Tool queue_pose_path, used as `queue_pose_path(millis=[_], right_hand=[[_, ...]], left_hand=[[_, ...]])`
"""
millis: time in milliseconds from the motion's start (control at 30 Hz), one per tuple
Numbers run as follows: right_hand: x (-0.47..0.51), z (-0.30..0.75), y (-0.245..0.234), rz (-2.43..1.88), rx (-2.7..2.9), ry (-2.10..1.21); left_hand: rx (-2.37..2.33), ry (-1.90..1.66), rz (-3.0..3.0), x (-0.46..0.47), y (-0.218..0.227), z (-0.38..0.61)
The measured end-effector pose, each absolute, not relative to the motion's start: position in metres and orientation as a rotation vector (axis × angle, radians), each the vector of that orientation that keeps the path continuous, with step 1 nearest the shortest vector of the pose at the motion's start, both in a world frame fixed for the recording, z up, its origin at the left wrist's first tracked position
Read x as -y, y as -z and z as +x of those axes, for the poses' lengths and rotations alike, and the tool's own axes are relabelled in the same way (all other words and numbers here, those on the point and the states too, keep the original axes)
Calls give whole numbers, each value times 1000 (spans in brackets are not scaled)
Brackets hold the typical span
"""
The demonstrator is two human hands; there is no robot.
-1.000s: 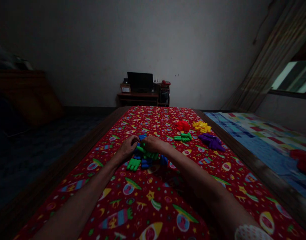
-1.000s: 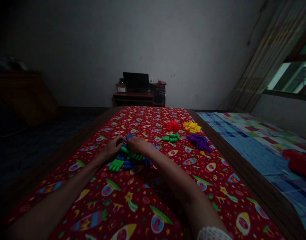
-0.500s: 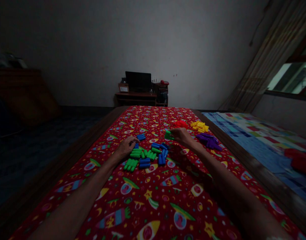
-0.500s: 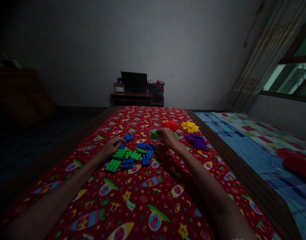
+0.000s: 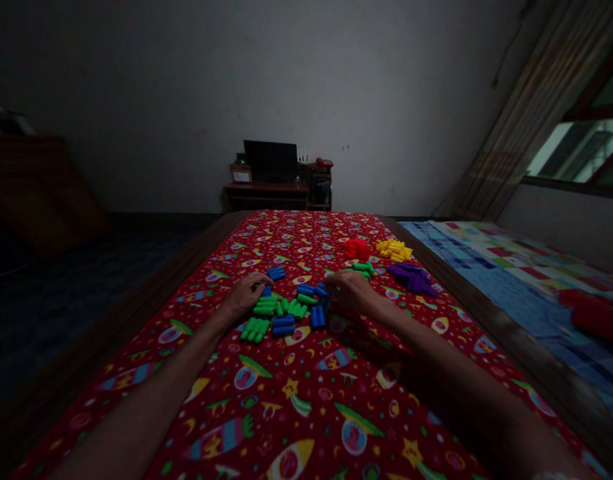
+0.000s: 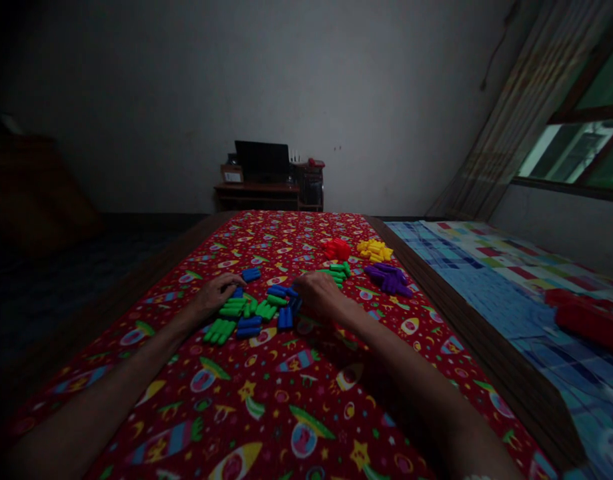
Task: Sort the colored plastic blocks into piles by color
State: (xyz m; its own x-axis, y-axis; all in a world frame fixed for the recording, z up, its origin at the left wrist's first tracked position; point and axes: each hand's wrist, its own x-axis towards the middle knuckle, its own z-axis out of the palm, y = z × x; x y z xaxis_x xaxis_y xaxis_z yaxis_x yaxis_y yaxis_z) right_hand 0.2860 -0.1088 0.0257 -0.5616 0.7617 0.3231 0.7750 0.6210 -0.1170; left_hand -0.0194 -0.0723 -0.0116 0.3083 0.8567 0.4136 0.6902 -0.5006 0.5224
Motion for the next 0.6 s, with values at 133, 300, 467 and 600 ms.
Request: queue_pose_path(millis=[133,300,467,600], right_hand=[[122,238,-19,-1271,2615,130],[122,249,-38,-1274,2512,82],[104,318,-75,-1418,2427,-132],[89,367,-76,-1630,2427,-179]], left_hand=[[-1403,-1006,2334,72,12,-20],[-1396,-993,2326,73,11,-20],[-1400,-994,2310,75,10,-19],[-1401,-990,2305,75,11,-19]])
